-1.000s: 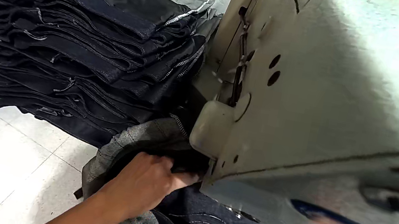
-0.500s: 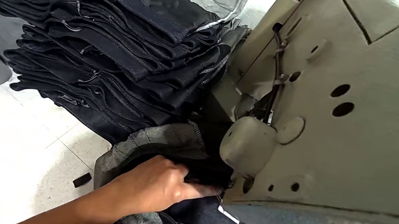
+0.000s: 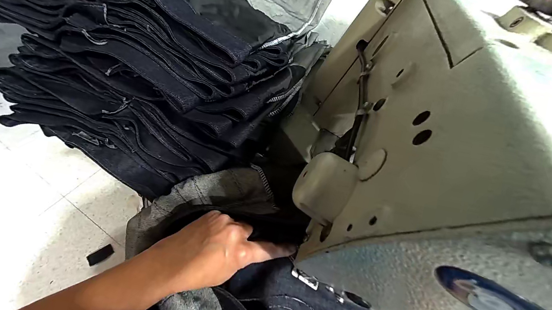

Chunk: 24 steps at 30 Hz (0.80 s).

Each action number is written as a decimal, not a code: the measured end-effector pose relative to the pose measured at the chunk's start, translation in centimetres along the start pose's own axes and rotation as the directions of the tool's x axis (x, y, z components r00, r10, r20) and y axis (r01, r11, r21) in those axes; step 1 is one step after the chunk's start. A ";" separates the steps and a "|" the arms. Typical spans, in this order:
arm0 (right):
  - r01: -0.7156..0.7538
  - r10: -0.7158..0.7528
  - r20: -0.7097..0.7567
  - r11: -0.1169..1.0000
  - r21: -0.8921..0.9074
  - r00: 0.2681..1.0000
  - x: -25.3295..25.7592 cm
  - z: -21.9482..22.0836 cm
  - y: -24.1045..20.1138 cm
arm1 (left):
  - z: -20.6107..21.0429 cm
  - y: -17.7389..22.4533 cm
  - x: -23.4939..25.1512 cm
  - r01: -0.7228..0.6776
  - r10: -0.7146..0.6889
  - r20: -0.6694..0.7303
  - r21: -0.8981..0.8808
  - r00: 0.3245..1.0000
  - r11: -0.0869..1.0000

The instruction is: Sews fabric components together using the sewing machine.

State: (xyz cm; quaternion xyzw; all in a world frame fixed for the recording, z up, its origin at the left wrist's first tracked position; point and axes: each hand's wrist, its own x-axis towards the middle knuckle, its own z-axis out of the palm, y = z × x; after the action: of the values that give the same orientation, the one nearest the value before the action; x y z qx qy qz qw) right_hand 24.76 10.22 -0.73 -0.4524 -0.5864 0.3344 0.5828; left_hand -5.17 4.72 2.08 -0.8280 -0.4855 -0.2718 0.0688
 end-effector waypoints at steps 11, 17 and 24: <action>-0.445 0.446 0.013 0.890 0.095 0.895 1.9 0.3 -2.2 | 1.5 0.1 -0.4 0.100 -0.112 -0.059 -0.182 0.992 0.978; -0.204 0.243 0.466 0.970 -0.134 0.850 -0.4 0.9 -4.1 | -1.6 6.9 -9.7 0.198 0.056 0.564 -0.379 0.824 0.904; 0.764 -0.196 0.964 0.645 -0.011 0.179 -8.0 2.7 -11.9 | -3.3 8.4 -8.7 0.617 -0.237 0.670 -0.409 0.703 0.672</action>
State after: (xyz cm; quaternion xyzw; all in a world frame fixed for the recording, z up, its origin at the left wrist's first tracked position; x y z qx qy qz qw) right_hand 19.68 -1.14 6.94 -0.1001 -0.9800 0.1441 0.0938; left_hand -2.70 -7.60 1.62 -0.6991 -0.5577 -0.1630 -0.4167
